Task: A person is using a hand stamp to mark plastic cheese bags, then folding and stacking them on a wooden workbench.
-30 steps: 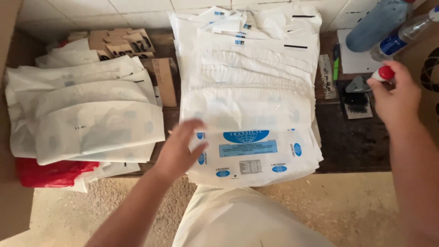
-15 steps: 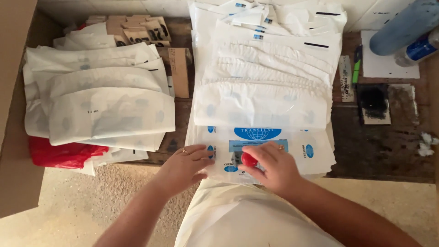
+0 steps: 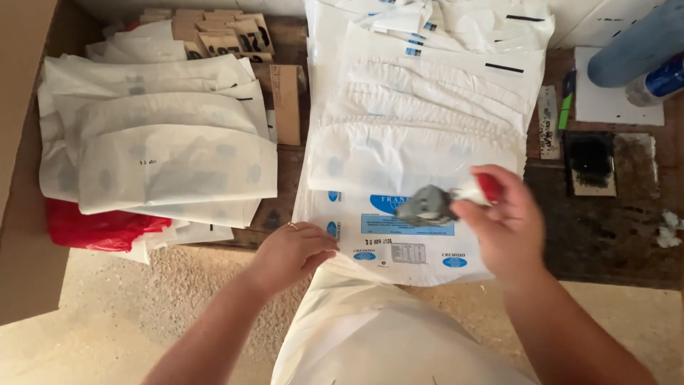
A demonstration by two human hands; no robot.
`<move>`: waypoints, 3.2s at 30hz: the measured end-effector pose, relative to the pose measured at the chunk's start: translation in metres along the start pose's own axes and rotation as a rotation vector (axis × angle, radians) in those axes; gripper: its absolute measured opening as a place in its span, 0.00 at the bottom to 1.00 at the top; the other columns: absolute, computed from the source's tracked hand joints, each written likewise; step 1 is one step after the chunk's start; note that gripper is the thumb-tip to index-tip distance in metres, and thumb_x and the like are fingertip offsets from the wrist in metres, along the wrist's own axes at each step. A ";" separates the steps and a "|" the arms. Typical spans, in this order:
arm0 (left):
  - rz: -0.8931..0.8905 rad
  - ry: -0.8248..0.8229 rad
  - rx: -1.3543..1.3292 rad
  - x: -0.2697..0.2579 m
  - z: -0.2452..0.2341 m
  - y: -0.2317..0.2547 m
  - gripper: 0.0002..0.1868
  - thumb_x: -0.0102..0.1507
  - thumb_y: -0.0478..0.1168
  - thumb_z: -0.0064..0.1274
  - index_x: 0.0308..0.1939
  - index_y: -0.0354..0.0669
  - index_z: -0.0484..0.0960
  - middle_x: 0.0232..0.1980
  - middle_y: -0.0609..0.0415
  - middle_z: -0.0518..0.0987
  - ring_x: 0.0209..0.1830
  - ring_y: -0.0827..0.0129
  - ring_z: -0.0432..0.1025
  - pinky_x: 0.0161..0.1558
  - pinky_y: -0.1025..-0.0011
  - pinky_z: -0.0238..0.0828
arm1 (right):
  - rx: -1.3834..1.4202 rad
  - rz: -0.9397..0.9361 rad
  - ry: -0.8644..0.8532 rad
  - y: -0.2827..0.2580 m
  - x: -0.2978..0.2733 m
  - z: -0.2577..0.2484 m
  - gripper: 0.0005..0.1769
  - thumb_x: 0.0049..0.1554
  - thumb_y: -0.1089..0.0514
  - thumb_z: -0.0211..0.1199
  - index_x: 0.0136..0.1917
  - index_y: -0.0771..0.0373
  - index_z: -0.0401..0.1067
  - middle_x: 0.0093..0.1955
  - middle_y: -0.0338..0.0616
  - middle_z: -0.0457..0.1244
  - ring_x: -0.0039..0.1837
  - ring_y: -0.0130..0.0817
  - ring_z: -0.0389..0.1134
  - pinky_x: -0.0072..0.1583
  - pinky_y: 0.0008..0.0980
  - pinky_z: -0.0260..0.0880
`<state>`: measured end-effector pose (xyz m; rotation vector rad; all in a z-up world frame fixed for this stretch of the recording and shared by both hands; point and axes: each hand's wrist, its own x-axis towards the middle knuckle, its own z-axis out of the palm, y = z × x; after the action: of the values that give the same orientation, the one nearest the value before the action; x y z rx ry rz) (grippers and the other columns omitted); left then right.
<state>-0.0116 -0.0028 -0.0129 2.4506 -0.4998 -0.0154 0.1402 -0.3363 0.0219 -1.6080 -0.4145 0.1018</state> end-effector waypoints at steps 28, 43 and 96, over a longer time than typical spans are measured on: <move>0.046 -0.031 0.202 0.056 -0.022 0.038 0.23 0.59 0.48 0.65 0.54 0.44 0.78 0.52 0.49 0.78 0.58 0.50 0.72 0.51 0.54 0.73 | -0.602 -0.382 -0.303 0.020 -0.015 0.068 0.26 0.53 0.54 0.73 0.65 0.54 0.73 0.46 0.45 0.67 0.49 0.44 0.73 0.48 0.36 0.77; -0.405 0.022 -0.262 0.033 -0.031 0.020 0.05 0.63 0.47 0.59 0.42 0.61 0.85 0.43 0.62 0.86 0.42 0.59 0.80 0.43 0.61 0.77 | -0.015 0.054 0.129 -0.028 -0.028 -0.011 0.32 0.50 0.70 0.70 0.67 0.69 0.67 0.51 0.43 0.63 0.48 0.21 0.67 0.53 0.19 0.73; -0.518 -0.219 -0.021 0.054 -0.055 0.022 0.07 0.56 0.37 0.64 0.34 0.57 0.86 0.44 0.69 0.80 0.45 0.71 0.75 0.42 0.69 0.73 | -1.036 0.004 0.260 0.047 0.078 -0.209 0.24 0.69 0.64 0.66 0.76 0.66 0.69 0.61 0.58 0.66 0.49 0.50 0.64 0.49 0.46 0.63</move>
<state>0.0379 -0.0060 0.0496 2.5019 0.0581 -0.5029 0.2875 -0.5104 0.0083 -2.5965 -0.2618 -0.3795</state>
